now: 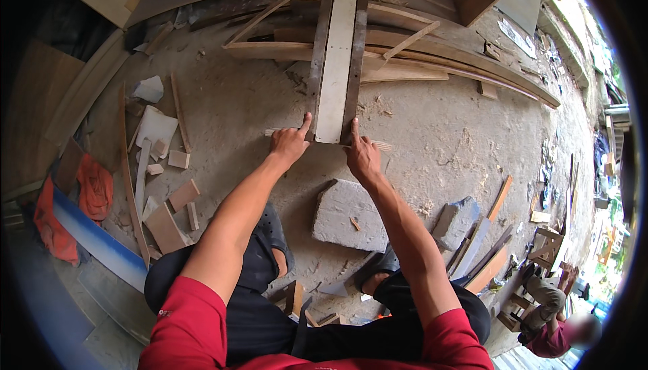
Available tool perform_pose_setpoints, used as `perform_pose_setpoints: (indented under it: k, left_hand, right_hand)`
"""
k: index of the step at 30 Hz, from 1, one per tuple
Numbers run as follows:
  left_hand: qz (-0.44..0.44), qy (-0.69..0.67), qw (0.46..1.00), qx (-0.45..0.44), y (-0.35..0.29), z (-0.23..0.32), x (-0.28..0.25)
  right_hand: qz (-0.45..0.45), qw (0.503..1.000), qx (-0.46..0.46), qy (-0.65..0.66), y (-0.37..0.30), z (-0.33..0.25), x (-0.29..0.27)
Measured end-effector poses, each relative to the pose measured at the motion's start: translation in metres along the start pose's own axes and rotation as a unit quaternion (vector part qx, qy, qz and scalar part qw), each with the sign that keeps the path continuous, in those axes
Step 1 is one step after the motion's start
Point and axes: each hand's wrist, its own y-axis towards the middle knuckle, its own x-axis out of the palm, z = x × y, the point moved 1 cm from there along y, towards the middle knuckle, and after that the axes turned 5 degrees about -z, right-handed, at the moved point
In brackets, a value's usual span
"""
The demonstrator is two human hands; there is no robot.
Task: The person sits on the floor and uses a hand saw to cut a small piece of wood clamped between two concrete blocks. They periodically pause to inspect the cut and adjust the wood's position before resuming sawing.
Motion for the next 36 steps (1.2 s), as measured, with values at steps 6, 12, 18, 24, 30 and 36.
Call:
perform_pose_setpoints:
  k: [6, 12, 18, 24, 30, 36]
  left_hand:
    - [0.112, -0.085, 0.990, 0.017, -0.007, 0.011, 0.002]
    - [0.014, -0.163, 0.985, -0.062, 0.002, 0.001, -0.003]
    - [0.041, -0.125, 0.990, -0.043, -0.005, 0.006, 0.000]
    - [-0.052, -0.153, 0.985, -0.065, -0.002, 0.008, -0.013]
    - [-0.064, -0.170, 0.980, -0.087, -0.002, 0.009, -0.018]
    - [-0.079, -0.139, 0.983, -0.086, 0.002, 0.016, -0.013]
  right_hand:
    - [0.026, 0.988, 0.043, 0.147, 0.003, 0.013, 0.008]
    - [-0.001, 0.972, 0.094, 0.215, 0.008, 0.008, 0.008]
    - [-0.021, 0.977, 0.083, 0.196, 0.003, 0.011, 0.002]
    - [-0.008, 0.981, 0.073, 0.182, 0.000, 0.008, 0.002]
    - [-0.029, 0.980, 0.092, 0.176, 0.004, -0.003, -0.008]
    - [-0.047, 0.973, 0.120, 0.192, 0.010, 0.003, -0.007]
